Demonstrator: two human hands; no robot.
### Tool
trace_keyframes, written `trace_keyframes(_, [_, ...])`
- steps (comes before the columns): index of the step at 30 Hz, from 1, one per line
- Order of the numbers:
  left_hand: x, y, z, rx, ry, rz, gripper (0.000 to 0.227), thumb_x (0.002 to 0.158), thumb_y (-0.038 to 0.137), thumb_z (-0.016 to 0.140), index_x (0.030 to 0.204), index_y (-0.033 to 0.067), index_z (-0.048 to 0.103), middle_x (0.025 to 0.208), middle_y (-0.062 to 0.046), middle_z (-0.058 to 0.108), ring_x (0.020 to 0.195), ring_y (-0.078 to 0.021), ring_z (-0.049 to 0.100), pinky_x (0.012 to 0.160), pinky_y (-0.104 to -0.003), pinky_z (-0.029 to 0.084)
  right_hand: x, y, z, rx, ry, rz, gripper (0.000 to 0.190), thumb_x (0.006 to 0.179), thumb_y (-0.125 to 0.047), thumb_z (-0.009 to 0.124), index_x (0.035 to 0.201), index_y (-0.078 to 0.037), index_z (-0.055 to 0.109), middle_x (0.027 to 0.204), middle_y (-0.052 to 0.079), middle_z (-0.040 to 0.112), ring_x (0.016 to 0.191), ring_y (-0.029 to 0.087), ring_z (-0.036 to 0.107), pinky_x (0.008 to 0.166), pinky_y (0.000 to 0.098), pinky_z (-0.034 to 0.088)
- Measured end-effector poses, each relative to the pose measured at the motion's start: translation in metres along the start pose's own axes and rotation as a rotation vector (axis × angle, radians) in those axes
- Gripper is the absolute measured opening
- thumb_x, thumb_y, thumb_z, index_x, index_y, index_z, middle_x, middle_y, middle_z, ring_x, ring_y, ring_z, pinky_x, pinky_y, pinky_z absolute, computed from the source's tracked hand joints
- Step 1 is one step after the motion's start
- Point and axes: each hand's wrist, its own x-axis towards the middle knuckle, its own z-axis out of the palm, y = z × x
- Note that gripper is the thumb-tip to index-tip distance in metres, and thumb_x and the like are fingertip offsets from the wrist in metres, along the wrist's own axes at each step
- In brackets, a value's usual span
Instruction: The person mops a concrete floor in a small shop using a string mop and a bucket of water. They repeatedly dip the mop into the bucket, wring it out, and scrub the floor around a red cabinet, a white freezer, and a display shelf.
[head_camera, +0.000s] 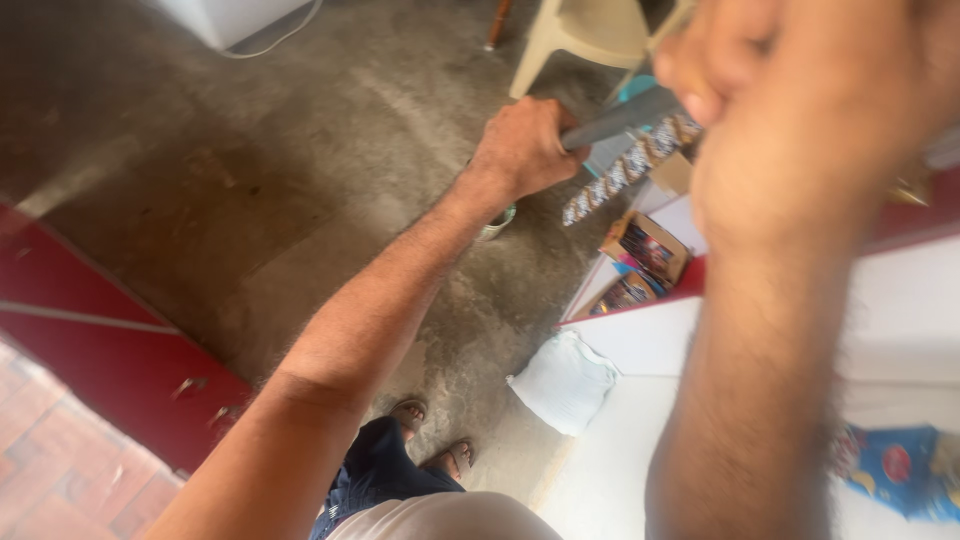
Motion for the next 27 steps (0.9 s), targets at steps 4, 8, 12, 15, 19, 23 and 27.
trace_keyframes(4, [-0.016,-0.029,0.004,0.026,0.123,-0.025,0.018,0.077,0.027,0.076,0.093,0.0206,0.082,0.079,-0.009,0.077,0.075,-0.0278,0.076,0.078,-0.041,0.061,-0.014,0.007,0.016,0.068,0.055,0.114,0.046,0.122,-0.015,0.045,0.080,-0.002,0.036,0.063,0.009,0.034,0.054,0.020,0.035,0.054,0.0331,0.031])
trace_keyframes(8, [-0.031,-0.090,0.052,0.087,0.058,-0.135,0.011,0.081,0.027,0.073,0.082,0.0197,0.081,0.080,-0.012,0.075,0.079,-0.0333,0.074,0.077,-0.045,0.061,-0.037,0.049,0.034,0.102,0.105,0.219,0.047,0.119,-0.019,0.053,0.077,-0.005,0.039,0.059,0.005,0.037,0.048,0.016,0.036,0.054,0.0339,0.040])
trace_keyframes(12, [-0.068,-0.186,0.146,0.116,0.086,-0.320,0.016,0.087,0.027,0.071,0.095,0.0133,0.075,0.098,-0.013,0.075,0.097,-0.0351,0.073,0.085,-0.047,0.058,-0.095,0.135,0.066,0.181,0.174,0.457,0.033,0.111,-0.021,0.057,0.080,-0.007,0.054,0.059,0.004,0.046,0.051,0.014,0.042,0.064,0.0368,0.047])
trace_keyframes(15, [-0.116,-0.244,0.196,0.066,-0.247,-0.516,0.016,0.093,0.019,0.062,0.104,0.0130,0.073,0.103,-0.013,0.073,0.095,-0.0294,0.074,0.083,-0.044,0.060,-0.161,0.178,0.089,0.100,0.143,0.617,0.046,0.109,-0.023,0.053,0.066,-0.013,0.041,0.057,0.000,0.041,0.052,0.015,0.044,0.073,0.0387,0.051])
trace_keyframes(19, [-0.171,-0.278,0.215,0.077,-0.367,-0.465,0.034,0.081,0.019,0.071,0.115,0.0223,0.070,0.109,-0.010,0.070,0.099,-0.0315,0.069,0.086,-0.046,0.055,-0.225,0.189,0.101,0.207,0.073,0.583,0.038,0.100,-0.015,0.048,0.065,-0.012,0.036,0.061,0.000,0.034,0.059,0.016,0.042,0.085,0.0419,0.054])
trace_keyframes(23, [-0.179,-0.278,0.209,0.144,-0.229,-0.403,0.019,0.098,0.027,0.064,0.113,0.0198,0.073,0.115,-0.007,0.072,0.106,-0.0302,0.071,0.092,-0.044,0.057,-0.218,0.203,0.097,0.319,0.089,0.676,0.038,0.099,-0.011,0.048,0.065,-0.013,0.031,0.060,-0.001,0.028,0.056,0.013,0.031,0.080,0.0386,0.044])
trace_keyframes(27, [-0.189,-0.270,0.171,-0.016,-0.117,-0.659,0.021,0.091,0.021,0.063,0.107,0.0199,0.077,0.129,-0.007,0.068,0.119,-0.0334,0.064,0.101,-0.044,0.051,-0.205,0.209,0.118,0.402,-0.041,0.656,0.034,0.095,-0.009,0.048,0.065,-0.014,0.032,0.059,-0.002,0.027,0.055,0.012,0.030,0.077,0.0373,0.042])
